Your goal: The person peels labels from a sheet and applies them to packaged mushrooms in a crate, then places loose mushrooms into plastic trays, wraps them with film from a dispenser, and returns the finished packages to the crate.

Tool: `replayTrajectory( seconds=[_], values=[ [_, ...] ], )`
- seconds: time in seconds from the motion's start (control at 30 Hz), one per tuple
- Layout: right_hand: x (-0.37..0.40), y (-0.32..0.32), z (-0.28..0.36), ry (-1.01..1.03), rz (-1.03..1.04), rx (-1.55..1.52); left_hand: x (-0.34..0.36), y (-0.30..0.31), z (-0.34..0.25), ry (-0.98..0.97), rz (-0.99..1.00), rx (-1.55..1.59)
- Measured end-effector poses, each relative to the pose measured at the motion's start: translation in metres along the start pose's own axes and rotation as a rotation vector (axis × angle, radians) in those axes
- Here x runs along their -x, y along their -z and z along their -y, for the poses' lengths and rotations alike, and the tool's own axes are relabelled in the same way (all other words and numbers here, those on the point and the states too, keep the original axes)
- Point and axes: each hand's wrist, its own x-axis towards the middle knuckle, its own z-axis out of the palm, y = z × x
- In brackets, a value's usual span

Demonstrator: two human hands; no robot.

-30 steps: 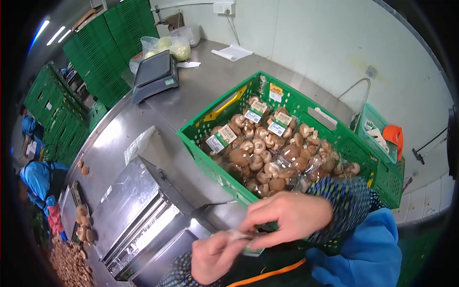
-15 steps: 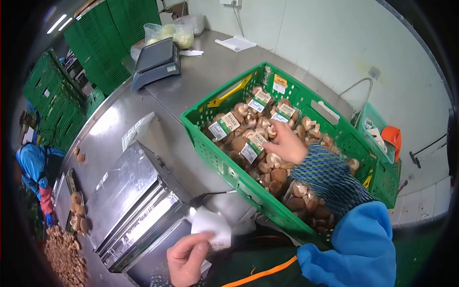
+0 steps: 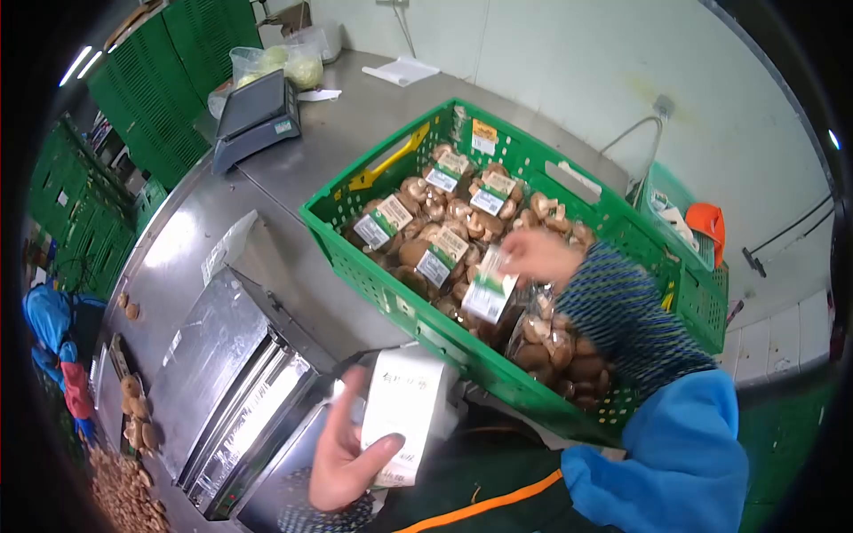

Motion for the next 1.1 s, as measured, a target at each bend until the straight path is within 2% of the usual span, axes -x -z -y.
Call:
replayTrajectory(
  seconds=[0.03,0.07,0.1,0.17,0.2,0.23,0.3,0.37,0.43,0.47,0.5,0.53,0.57,0.6,0.63,0.67,0.7,0.77,0.8,0.83,0.9,0.93,0.97,1.0,1.03,1.07,1.1],
  values=[
    [-0.023,-0.015,-0.036,0.178,-0.087,0.335,-0.002,-0.008,-0.011,-0.123,0.020,0.098],
    [-0.039,-0.027,-0.070,0.214,-0.155,0.317,-0.003,-0.018,-0.013,-0.258,-0.128,0.051],
    [-0.026,-0.029,-0.051,0.113,-0.144,0.309,0.002,-0.005,-0.006,-0.280,-0.103,-0.136],
    [0.000,-0.030,-0.042,0.514,-0.603,0.686,0.012,0.012,0.004,-0.177,0.007,-0.215],
    [0.023,-0.028,-0.019,0.416,-0.435,0.438,0.014,0.005,0.007,-0.175,-0.019,-0.103],
    [0.050,-0.023,0.014,0.325,-0.276,0.193,0.011,-0.020,0.003,-0.214,-0.143,-0.012],
    [0.111,-0.031,0.066,0.427,0.131,-0.154,-0.001,-0.049,-0.009,-0.190,-0.154,-0.036],
    [0.143,-0.046,0.083,0.763,0.164,0.093,-0.014,-0.047,-0.006,-0.282,0.046,-0.505],
    [0.144,-0.048,0.075,0.754,0.196,0.221,-0.024,-0.054,-0.005,-0.355,0.154,-0.791],
    [0.139,-0.038,0.071,0.787,0.118,0.250,-0.027,-0.055,0.001,-0.241,0.176,-0.819],
    [0.137,-0.021,0.072,0.733,-0.055,0.230,-0.029,-0.045,0.015,-0.130,0.250,-0.925],
    [0.123,0.007,0.069,0.709,-0.255,0.306,-0.027,-0.036,0.032,-0.091,0.234,-0.784],
    [0.112,0.037,0.075,0.513,-0.233,0.198,-0.026,-0.028,0.043,-0.045,0.222,-0.650],
    [0.084,0.066,0.057,0.471,-0.113,0.123,-0.024,-0.023,0.045,0.143,0.157,-0.467],
    [0.056,0.082,0.045,0.380,-0.070,0.218,-0.028,-0.019,0.037,0.153,0.238,-0.474],
    [0.031,0.078,0.029,0.305,-0.123,0.058,-0.028,-0.029,0.026,0.006,0.217,-0.485],
    [0.028,0.070,0.035,0.310,-0.124,0.065,-0.035,-0.039,0.013,-0.157,0.195,-0.499],
    [0.032,0.034,0.045,0.519,0.119,0.104,-0.055,-0.041,-0.001,-0.522,-0.049,-0.669],
    [0.037,0.011,0.054,0.673,0.188,0.107,-0.063,-0.040,-0.008,-0.459,-0.003,-0.671],
    [0.047,-0.008,0.060,0.824,0.260,0.091,-0.072,-0.055,-0.013,-0.582,-0.109,-0.623],
    [0.064,-0.007,0.076,0.841,0.231,0.137,-0.075,-0.056,0.005,-0.233,0.005,-0.427],
    [0.067,0.001,0.081,0.863,0.182,0.207,-0.069,-0.059,0.011,-0.260,-0.056,-0.513],
    [0.068,0.018,0.077,0.744,-0.075,0.233,-0.061,-0.053,0.016,-0.172,-0.036,-0.483],
    [0.063,0.042,0.076,0.731,-0.149,0.277,-0.057,-0.046,0.017,-0.038,0.006,-0.429],
    [0.055,0.058,0.065,0.604,-0.193,0.106,-0.054,-0.041,0.016,0.103,0.046,-0.371],
    [0.039,0.077,0.052,0.503,-0.292,0.026,-0.052,-0.039,0.014,0.120,0.112,-0.340],
    [0.019,0.098,0.033,0.368,-0.244,0.023,-0.050,-0.037,0.015,0.134,0.149,-0.273]
  ],
)
